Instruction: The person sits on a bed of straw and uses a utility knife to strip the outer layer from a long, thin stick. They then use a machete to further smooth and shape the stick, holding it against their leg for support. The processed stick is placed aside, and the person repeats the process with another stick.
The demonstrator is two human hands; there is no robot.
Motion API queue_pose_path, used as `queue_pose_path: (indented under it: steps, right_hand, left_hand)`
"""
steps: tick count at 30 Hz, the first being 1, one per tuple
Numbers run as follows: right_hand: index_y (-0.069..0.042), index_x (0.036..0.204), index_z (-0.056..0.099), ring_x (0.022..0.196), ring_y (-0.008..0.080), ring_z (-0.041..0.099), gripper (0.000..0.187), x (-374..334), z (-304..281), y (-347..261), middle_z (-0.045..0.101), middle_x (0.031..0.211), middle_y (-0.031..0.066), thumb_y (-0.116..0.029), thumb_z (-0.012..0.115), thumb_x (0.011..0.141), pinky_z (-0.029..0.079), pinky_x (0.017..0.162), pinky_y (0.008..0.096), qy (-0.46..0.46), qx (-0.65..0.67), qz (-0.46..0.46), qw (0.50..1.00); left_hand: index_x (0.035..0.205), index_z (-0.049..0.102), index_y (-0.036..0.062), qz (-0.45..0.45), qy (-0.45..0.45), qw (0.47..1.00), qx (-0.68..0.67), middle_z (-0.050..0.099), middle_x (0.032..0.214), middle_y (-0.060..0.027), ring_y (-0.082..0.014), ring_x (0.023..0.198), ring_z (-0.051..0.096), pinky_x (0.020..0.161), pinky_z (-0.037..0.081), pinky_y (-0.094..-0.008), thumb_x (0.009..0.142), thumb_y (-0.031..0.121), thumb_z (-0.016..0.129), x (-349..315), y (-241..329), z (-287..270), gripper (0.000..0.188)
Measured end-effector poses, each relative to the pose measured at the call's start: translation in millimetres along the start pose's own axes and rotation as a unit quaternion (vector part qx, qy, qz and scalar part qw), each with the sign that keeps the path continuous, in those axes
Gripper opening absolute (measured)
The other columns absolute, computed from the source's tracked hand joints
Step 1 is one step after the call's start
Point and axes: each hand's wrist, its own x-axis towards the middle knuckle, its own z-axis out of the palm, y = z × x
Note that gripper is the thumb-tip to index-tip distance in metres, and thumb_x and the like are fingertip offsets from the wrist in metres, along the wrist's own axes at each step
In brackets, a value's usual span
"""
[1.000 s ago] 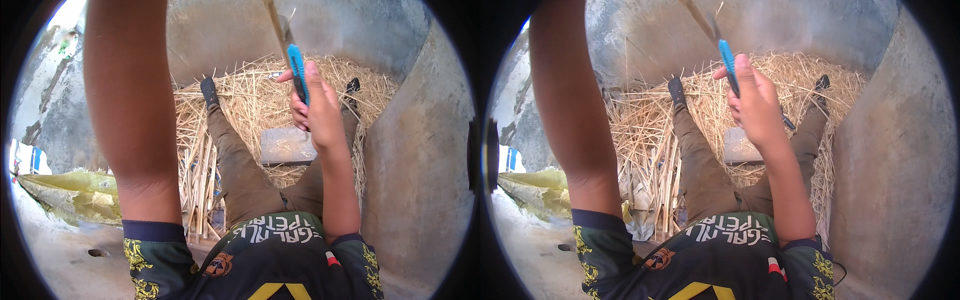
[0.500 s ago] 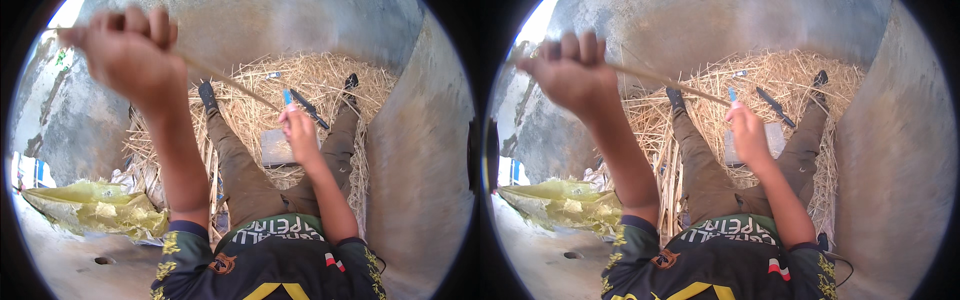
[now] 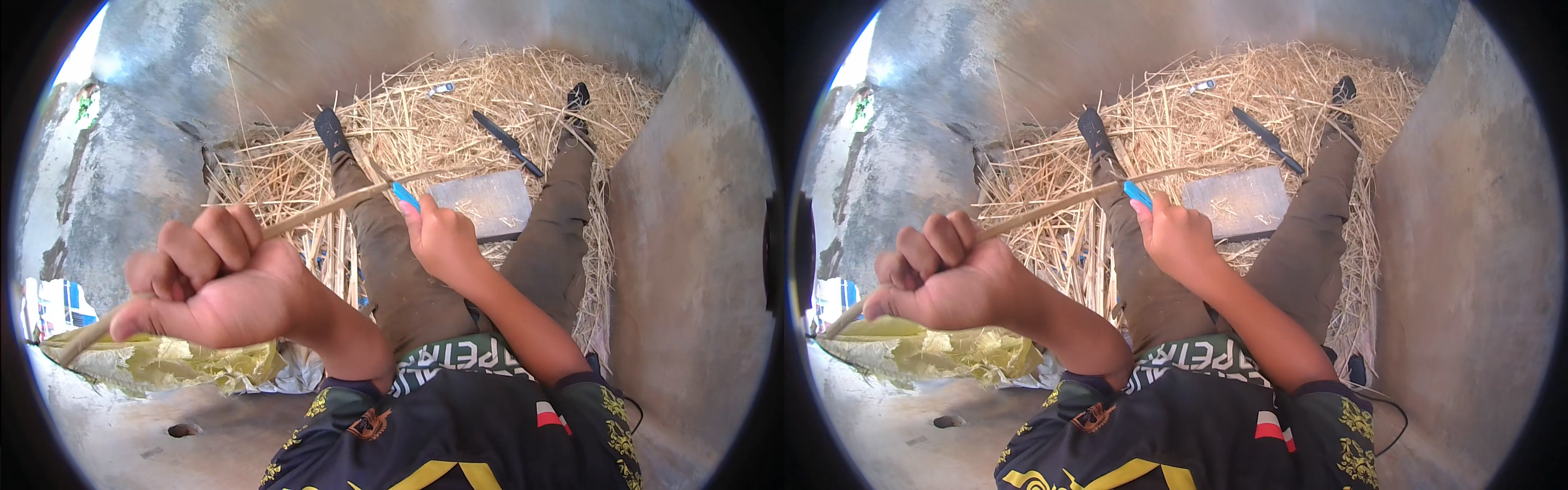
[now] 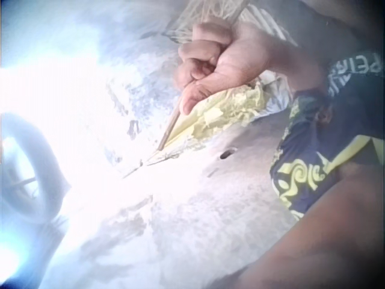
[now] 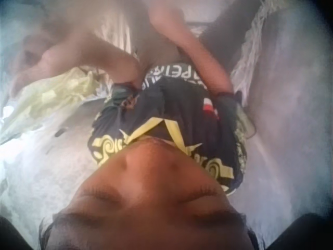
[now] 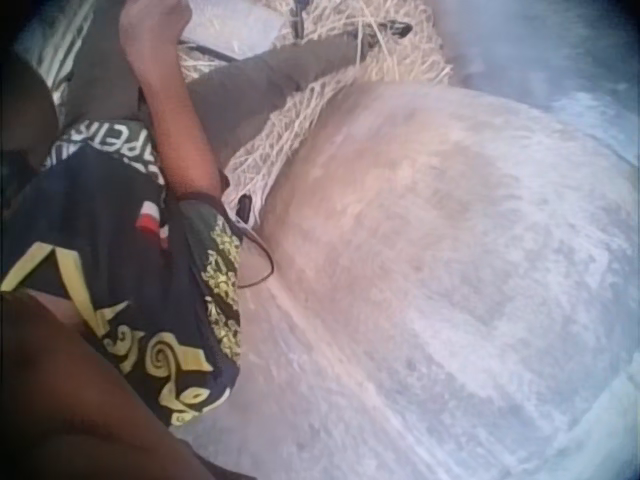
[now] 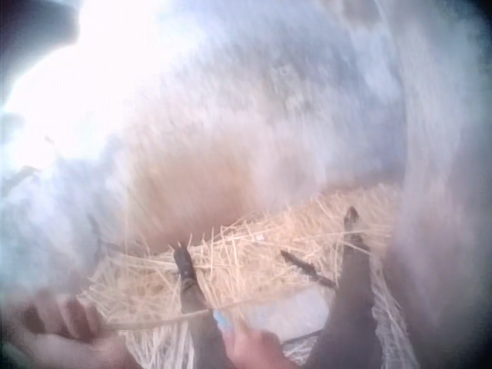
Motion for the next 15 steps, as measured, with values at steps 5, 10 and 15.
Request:
queue_pose_path:
  steps: [5,10,15]
  right_hand:
    - [0.000,0.086,0.056,0.052,0.0441,0.060,0.040,3.7,3.9,6.3,0.058,0.055,0.0214,-0.035,0.049,0.104,0.048,0.050,0.0528,0.017,-0.008,0.002,1.000]
    - [0.002,0.089,0.059,0.063,0.0484,0.062,0.047,0.0,-33.5,-24.6,0.061,0.063,0.0263,-0.039,0.043,0.106,0.050,0.059,0.0552,-0.086,0.134,0.082,0.984]
    - [0.002,0.089,0.059,0.065,0.0497,0.062,0.049,-4.5,-33.2,-18.7,0.062,0.064,0.0272,-0.040,0.042,0.106,0.050,0.063,0.0566,-0.070,0.063,0.104,0.990]
  left_hand:
    - [0.070,0.034,0.0197,0.005,-0.026,0.999,0.021,0.020,0.053,0.0060,-0.0076,0.046,0.010,0.043,0.008,-0.0268,0.099,0.067,0.040,-1.9,-1.3,4.2,0.056]
    - [0.070,0.033,0.0197,-0.018,-0.059,0.997,-0.051,0.020,0.053,0.0060,-0.0072,0.046,0.010,0.043,0.008,-0.0270,0.099,0.067,0.039,9.1,4.3,-5.0,0.056]
    - [0.069,0.032,0.0197,-0.001,-0.066,0.997,-0.030,0.020,0.053,0.0063,-0.0069,0.045,0.011,0.042,0.007,-0.0276,0.100,0.066,0.039,-0.4,6.8,-1.9,0.056]
